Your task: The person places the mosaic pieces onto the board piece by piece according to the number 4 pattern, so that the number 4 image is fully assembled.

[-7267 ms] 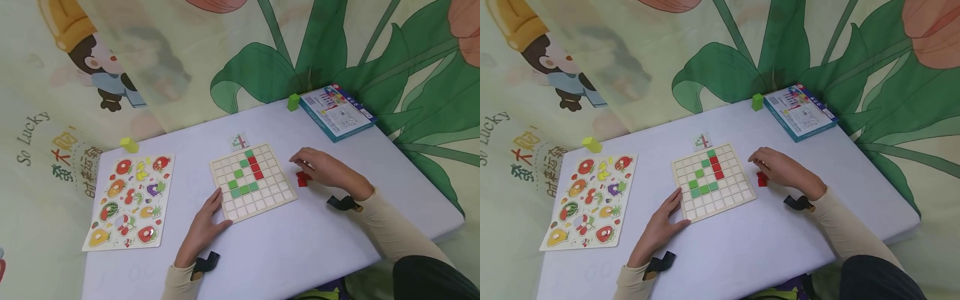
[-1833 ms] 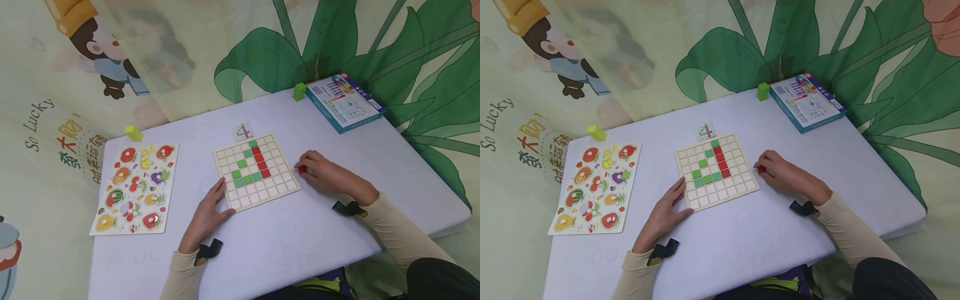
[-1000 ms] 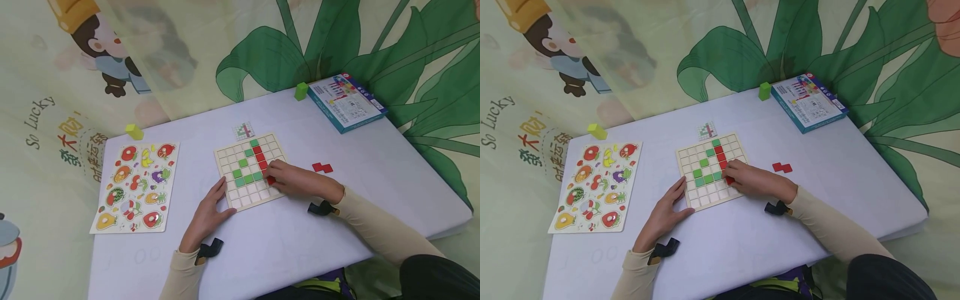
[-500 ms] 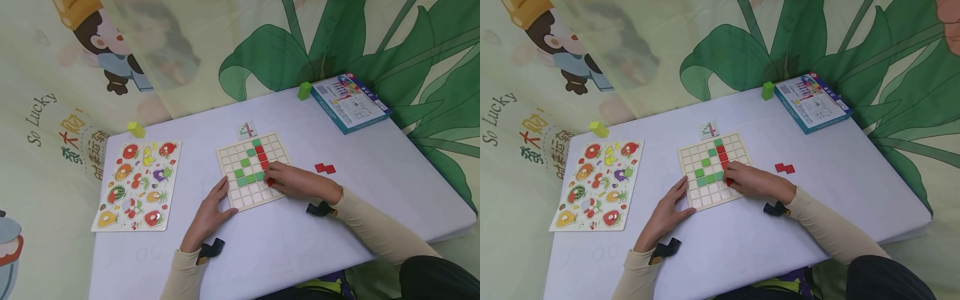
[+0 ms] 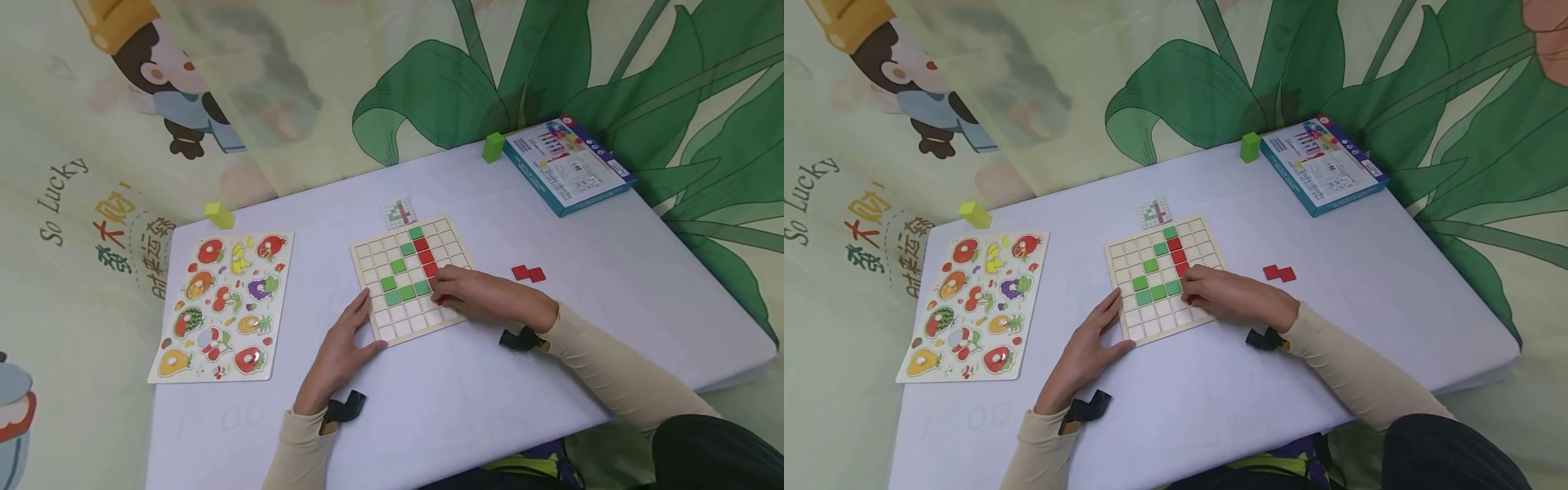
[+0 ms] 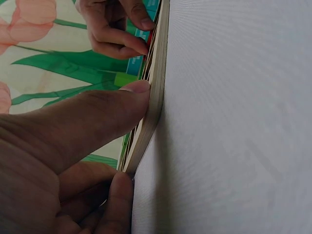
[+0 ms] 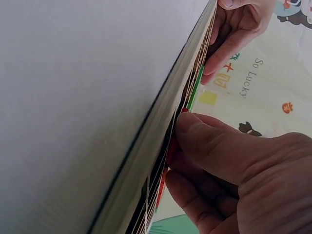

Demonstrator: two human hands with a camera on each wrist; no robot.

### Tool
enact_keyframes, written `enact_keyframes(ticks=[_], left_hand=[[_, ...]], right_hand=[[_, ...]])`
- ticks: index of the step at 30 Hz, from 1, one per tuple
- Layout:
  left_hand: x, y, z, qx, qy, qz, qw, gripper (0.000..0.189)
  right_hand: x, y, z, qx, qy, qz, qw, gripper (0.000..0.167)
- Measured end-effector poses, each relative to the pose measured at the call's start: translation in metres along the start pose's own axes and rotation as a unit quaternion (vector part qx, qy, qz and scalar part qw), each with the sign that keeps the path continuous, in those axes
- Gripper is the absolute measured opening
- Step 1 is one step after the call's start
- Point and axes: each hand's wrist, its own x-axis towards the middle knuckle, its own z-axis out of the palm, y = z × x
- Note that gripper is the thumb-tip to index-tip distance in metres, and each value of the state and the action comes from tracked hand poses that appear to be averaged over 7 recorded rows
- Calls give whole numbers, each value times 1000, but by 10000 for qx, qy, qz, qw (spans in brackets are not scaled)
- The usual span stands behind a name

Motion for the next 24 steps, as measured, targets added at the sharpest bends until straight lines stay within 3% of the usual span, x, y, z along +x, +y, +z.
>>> enact_keyframes(ticks=[8, 12, 15, 20, 24], left_hand=[[0, 0, -1, 10, 23, 2, 10000, 95], [0, 0, 0, 3, 12, 0, 10000, 95], [0, 0, 0, -12, 2, 2, 10000, 95], [-1, 1, 0, -29, -7, 18, 10000, 95], [-1, 1, -1, 4, -19, 12, 10000, 96]], right_hand=[[2, 1, 0, -226, 76, -137, 9996, 25], [-3, 3, -3, 13, 132, -46, 9999, 32], [-12, 9, -12, 262, 386, 94, 9989, 35], [-33, 31, -31, 225, 766, 734, 9941, 32], [-52, 51, -40, 159, 624, 1655, 9841, 32]])
